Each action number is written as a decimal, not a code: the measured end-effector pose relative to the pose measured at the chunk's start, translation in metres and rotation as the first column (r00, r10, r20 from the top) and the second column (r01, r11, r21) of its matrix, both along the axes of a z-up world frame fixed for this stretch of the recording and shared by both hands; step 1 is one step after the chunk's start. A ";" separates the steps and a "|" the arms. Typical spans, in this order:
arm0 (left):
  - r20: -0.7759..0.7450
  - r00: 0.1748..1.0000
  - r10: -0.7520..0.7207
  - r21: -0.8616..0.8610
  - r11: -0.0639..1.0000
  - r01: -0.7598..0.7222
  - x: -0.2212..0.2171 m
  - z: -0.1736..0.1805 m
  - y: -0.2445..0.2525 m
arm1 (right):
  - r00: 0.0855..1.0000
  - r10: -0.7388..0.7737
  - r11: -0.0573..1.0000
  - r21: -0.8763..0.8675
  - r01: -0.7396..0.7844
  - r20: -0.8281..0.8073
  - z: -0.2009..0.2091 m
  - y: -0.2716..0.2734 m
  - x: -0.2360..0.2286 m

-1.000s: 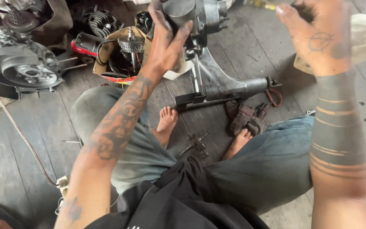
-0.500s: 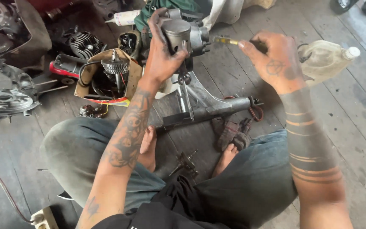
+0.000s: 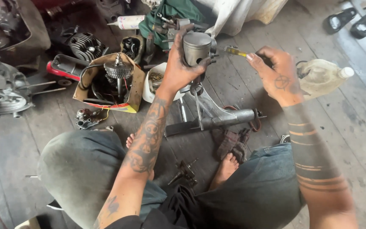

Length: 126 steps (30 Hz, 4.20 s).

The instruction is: The person sits on the floor and installs piston rings onto a piston by hand. They then use a brush to apply oil to the piston and a gear component before placing the gear into a box.

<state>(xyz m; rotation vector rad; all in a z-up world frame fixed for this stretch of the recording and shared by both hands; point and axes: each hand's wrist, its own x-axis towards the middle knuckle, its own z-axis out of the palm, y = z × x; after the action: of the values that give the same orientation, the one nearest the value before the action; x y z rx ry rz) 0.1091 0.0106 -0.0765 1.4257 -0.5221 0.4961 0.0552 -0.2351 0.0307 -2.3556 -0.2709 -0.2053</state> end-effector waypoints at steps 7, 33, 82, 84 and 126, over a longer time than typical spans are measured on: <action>-0.080 0.993 0.086 0.226 0.972 -0.066 0.012 -0.018 -0.001 | 0.934 0.224 0.933 -0.339 -0.122 0.280 0.006 0.048 0.017; -0.200 0.979 0.045 -0.095 0.993 -0.065 0.000 -0.015 -0.011 | 0.939 0.279 0.955 -0.163 -0.249 0.199 0.004 0.030 0.065; -0.092 0.993 -0.076 -0.166 0.984 0.060 0.004 -0.020 -0.005 | 0.867 0.295 0.857 -0.512 -0.055 0.402 -0.001 0.030 0.065; -0.103 0.991 -0.080 -0.160 0.985 0.062 0.002 -0.020 -0.008 | 0.861 0.300 0.858 -0.511 -0.054 0.412 0.003 0.035 0.063; -0.106 0.992 -0.062 -0.169 0.985 0.043 0.004 -0.024 -0.011 | 0.879 0.321 0.808 -0.586 -0.060 0.353 0.004 0.033 0.065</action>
<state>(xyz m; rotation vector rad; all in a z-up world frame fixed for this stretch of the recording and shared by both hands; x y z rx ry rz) 0.1131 -0.0002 -0.1008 1.2681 -0.4181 0.4061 0.1199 -0.2023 0.0346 -2.8122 -0.9046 -0.6364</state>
